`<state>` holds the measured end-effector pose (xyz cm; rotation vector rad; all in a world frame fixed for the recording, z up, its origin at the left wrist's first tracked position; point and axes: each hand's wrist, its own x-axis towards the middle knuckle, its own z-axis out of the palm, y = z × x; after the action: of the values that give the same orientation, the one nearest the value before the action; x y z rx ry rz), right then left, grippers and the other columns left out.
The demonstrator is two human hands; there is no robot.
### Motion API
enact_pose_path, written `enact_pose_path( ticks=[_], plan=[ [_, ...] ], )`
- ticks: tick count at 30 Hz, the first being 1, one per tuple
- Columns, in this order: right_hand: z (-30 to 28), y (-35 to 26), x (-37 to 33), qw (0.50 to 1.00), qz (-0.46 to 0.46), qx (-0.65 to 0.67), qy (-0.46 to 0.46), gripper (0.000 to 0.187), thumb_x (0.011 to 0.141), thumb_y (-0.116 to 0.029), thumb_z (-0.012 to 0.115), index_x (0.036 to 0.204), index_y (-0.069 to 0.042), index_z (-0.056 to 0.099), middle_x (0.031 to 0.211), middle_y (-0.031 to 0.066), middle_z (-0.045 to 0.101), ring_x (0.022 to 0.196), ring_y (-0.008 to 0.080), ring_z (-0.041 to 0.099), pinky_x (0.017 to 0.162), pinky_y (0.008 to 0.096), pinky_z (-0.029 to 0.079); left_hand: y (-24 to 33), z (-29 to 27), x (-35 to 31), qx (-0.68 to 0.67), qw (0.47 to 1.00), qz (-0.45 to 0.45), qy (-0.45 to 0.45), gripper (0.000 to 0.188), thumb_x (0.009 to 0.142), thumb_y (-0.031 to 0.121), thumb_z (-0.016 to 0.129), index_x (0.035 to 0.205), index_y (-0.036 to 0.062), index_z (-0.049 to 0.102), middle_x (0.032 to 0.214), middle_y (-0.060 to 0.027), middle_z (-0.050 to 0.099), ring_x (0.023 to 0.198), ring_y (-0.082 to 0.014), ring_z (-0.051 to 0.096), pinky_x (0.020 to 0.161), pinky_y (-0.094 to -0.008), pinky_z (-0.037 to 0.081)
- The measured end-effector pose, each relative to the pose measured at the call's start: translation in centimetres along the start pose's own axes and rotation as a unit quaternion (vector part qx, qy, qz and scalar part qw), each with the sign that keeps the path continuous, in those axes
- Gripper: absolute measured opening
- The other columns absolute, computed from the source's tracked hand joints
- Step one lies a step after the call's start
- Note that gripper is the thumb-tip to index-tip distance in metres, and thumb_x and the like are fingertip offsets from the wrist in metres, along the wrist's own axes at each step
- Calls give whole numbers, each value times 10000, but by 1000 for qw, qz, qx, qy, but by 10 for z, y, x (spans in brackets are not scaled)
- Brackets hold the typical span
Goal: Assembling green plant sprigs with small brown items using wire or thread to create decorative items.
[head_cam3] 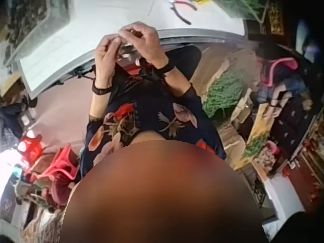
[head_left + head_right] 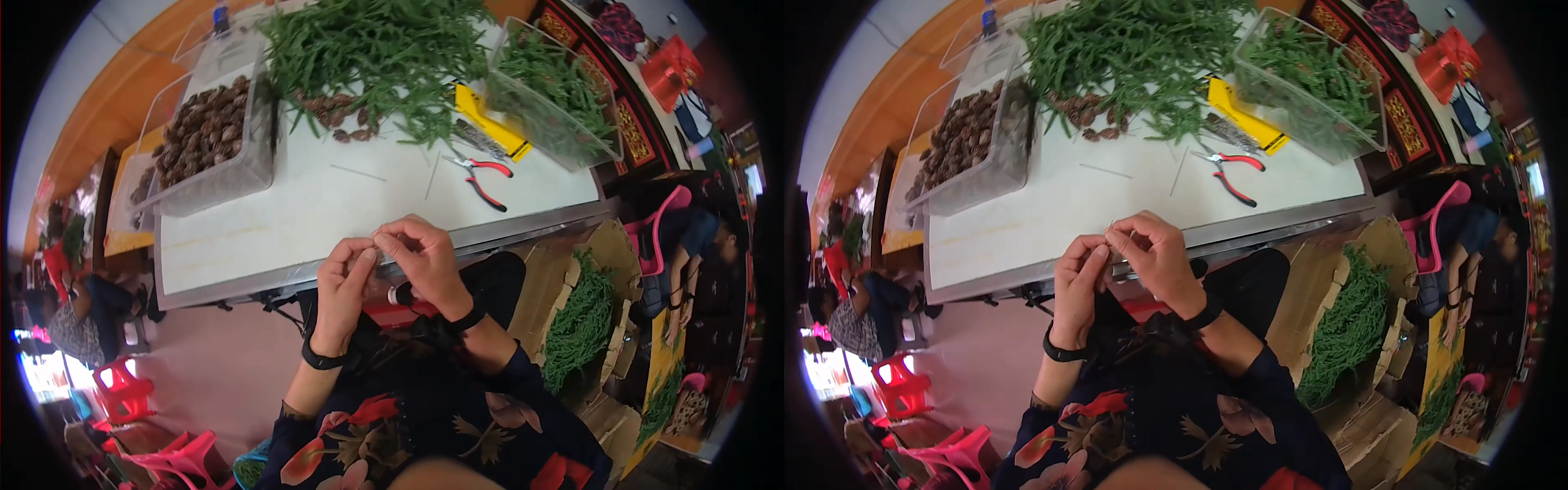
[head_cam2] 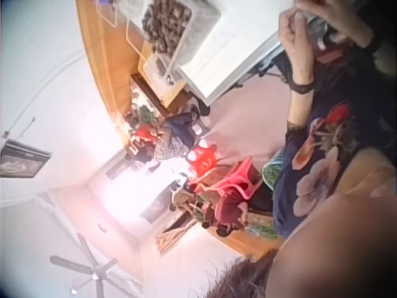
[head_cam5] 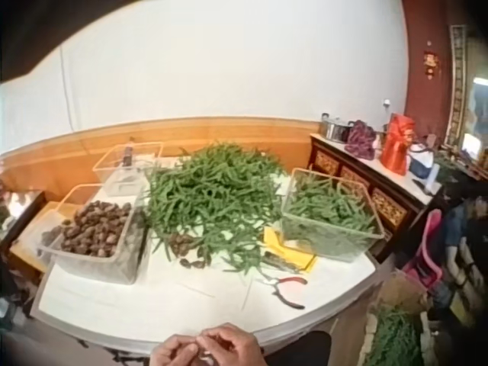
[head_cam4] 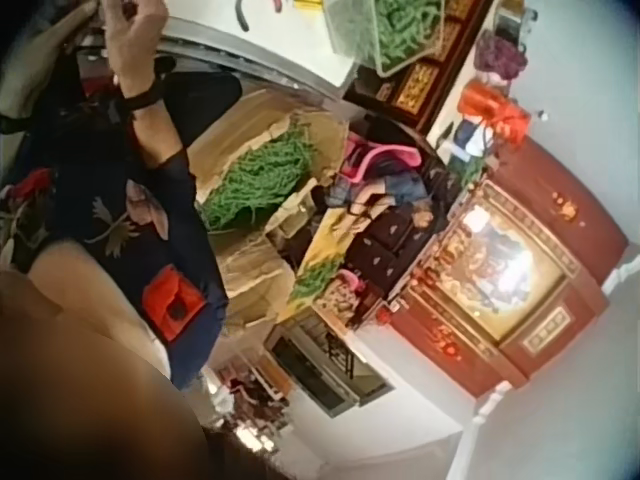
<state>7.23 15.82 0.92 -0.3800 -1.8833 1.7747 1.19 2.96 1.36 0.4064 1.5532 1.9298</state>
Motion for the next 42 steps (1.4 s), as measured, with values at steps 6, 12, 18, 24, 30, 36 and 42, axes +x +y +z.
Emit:
enact_pose_path(
  ticks=[6, 12, 18, 24, 30, 36, 42],
  plan=[
    [-8, -6, -13, 985, -62, -135, 91, 73, 834, -59, 692, 818, 1, 654, 723, 31, 601, 594, 72, 537, 535, 213, 411, -12, 20, 4, -84, 994, -61, 17, 106, 953, 121, 555, 979, 34, 612, 744, 23, 595, 555, -22, 448, 499, -169, 338],
    [-23, 4, -19, 978, -52, -123, 160, 88, 792, -65, 716, 806, -29, 638, 701, 67, 588, 540, 173, 570, 486, 274, 430, -19, 45, 11, -70, 996, -58, 22, 99, 949, 120, 558, 965, 35, 608, 728, 18, 591, 557, -27, 452, 496, -170, 337],
    [-38, 3, -21, 979, -56, -102, 168, 77, 836, -32, 679, 813, 2, 614, 749, 35, 598, 587, 83, 559, 543, 217, 441, -25, 65, 18, -66, 995, -71, 14, 106, 954, 133, 551, 960, 40, 602, 714, 12, 573, 587, -43, 472, 515, -178, 352],
    [-71, 21, -22, 978, -72, -27, 193, 71, 872, -55, 645, 857, -10, 593, 764, 38, 600, 642, 80, 573, 596, 220, 452, -2, 75, 42, 76, 992, -38, -91, 145, 938, 166, 585, 967, 25, 609, 768, 0, 604, 644, -67, 509, 571, -203, 394],
    [-98, 0, -36, 974, 32, 180, 135, 51, 940, -48, 550, 928, 1, 561, 831, 42, 617, 728, 86, 579, 691, 220, 470, 43, 75, 149, 478, 861, 157, -77, 230, 901, 244, 615, 1004, 40, 643, 872, -52, 664, 741, -146, 618, 661, -264, 478],
    [-98, -20, -37, 970, 48, 234, 56, 105, 962, -105, 538, 918, -12, 558, 851, 58, 641, 718, 84, 576, 678, 220, 466, 15, 76, 241, 696, 651, 303, -4, 212, 820, 143, 595, 1009, 68, 654, 897, -151, 690, 834, -337, 668, 708, -439, 526],
    [-108, -38, -4, 974, 68, 215, 19, 131, 971, -136, 527, 914, -24, 562, 849, 51, 633, 708, 86, 572, 658, 226, 457, 29, 57, 253, 672, 700, 240, -35, 282, 776, 104, 659, 1054, 60, 648, 853, -128, 679, 799, -285, 657, 703, -381, 520]
  ],
)
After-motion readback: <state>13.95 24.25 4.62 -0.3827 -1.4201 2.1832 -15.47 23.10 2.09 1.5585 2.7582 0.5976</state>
